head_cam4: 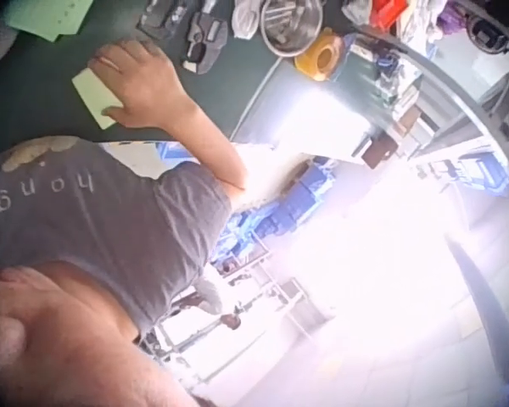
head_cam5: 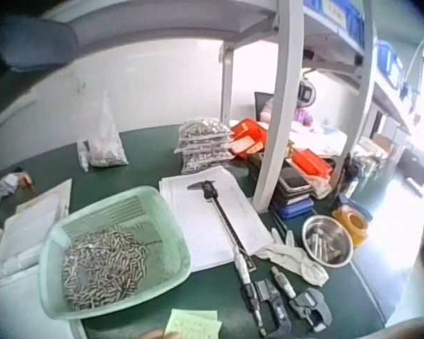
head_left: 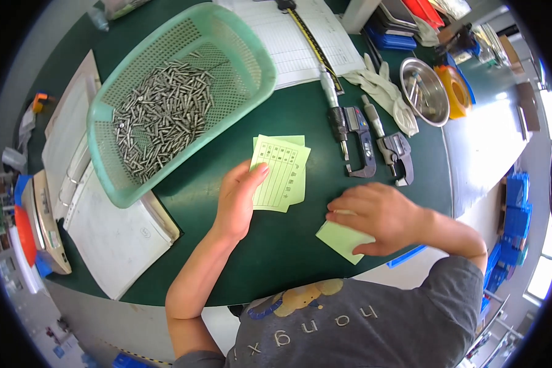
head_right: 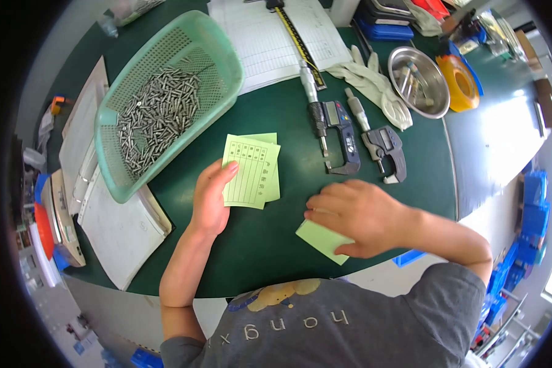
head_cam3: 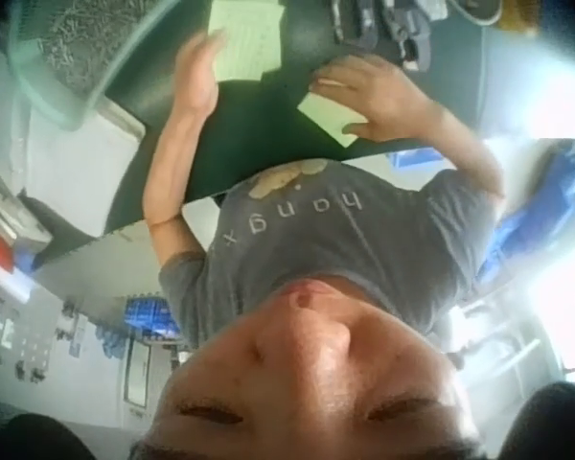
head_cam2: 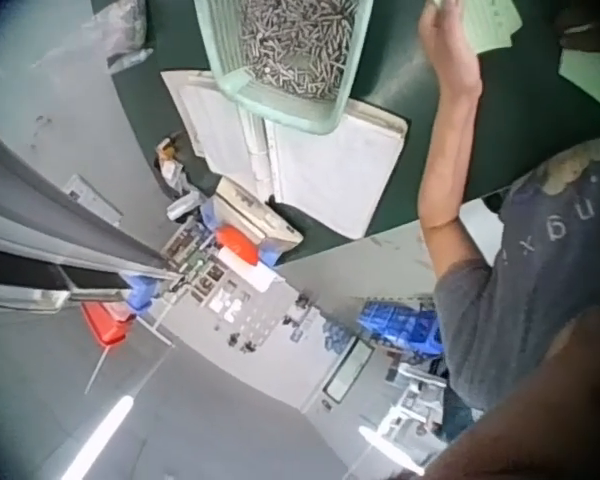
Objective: Measuring the length and diameter of small metal components using digital calipers and a micrometer, then documenting the results.
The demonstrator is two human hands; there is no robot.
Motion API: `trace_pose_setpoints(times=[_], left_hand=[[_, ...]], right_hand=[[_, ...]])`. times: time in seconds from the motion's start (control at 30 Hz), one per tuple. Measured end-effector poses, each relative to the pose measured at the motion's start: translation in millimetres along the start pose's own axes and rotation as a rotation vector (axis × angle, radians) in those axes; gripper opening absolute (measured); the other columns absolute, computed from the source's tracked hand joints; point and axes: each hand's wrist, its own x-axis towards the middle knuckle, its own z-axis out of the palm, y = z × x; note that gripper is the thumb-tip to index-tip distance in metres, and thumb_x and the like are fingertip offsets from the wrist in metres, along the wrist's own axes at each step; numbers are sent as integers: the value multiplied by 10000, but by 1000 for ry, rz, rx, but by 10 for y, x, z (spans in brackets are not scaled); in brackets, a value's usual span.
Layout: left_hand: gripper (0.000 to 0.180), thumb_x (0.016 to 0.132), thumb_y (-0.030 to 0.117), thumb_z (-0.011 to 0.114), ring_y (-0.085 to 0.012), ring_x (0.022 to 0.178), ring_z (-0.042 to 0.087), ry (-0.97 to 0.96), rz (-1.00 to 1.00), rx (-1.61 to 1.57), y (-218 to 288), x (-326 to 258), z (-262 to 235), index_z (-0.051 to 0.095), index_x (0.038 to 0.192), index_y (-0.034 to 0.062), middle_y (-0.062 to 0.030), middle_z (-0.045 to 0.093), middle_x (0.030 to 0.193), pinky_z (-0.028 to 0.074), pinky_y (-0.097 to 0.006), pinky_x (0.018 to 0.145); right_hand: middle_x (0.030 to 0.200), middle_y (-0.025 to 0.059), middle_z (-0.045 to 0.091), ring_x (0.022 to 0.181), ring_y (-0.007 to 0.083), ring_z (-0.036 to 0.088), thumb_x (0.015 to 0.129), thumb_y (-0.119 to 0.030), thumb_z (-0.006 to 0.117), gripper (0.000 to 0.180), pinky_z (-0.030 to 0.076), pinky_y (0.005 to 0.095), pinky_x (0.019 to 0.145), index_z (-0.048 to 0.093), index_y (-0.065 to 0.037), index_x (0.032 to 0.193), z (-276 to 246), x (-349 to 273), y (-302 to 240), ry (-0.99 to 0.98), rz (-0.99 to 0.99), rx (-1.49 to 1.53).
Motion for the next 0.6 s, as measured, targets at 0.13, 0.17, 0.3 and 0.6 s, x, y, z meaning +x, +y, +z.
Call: trace_pose_setpoints(times=[0.13, 0.17, 0.3, 0.6], left_hand=[[312, 867, 224, 400, -125, 823, 552, -32, -28, -246, 2, 58, -13, 533, 994, -28, -85, 585, 933, 414, -251, 732], [312, 867, 224, 400, -125, 823, 552, -33, -18, -247, -2, 68, -13, 533, 994, -28, -85, 585, 933, 414, -251, 732], [332, 868, 235, 379, -185, 879, 562, -9, -107, -482, -81, 62, -91, 508, 1045, -14, -105, 578, 987, 428, -297, 783], [356, 878, 235, 357, -224, 999, 515, -239, -80, -835, -142, 89, 56, 467, 1120, -2, -119, 542, 1082, 376, -344, 890]], right_hand=[[955, 67, 527, 883, 245, 499, 540, -214, 699, 465, 407, 345, 749, 564, -70, 961, 41, -118, -2, -113, 89, 31], [821, 56, 528, 762, 230, 511, 561, -131, 674, 325, 424, 336, 691, 592, -73, 870, -10, -96, 41, -117, 29, 56], [683, 52, 506, 583, 222, 497, 527, 11, 556, 203, 419, 313, 525, 607, -62, 710, -373, 84, 47, 466, -206, 177], [693, 16, 496, 609, 134, 490, 508, -109, 592, 189, 435, 251, 545, 570, -34, 679, -268, 561, 90, 611, -390, -646]])
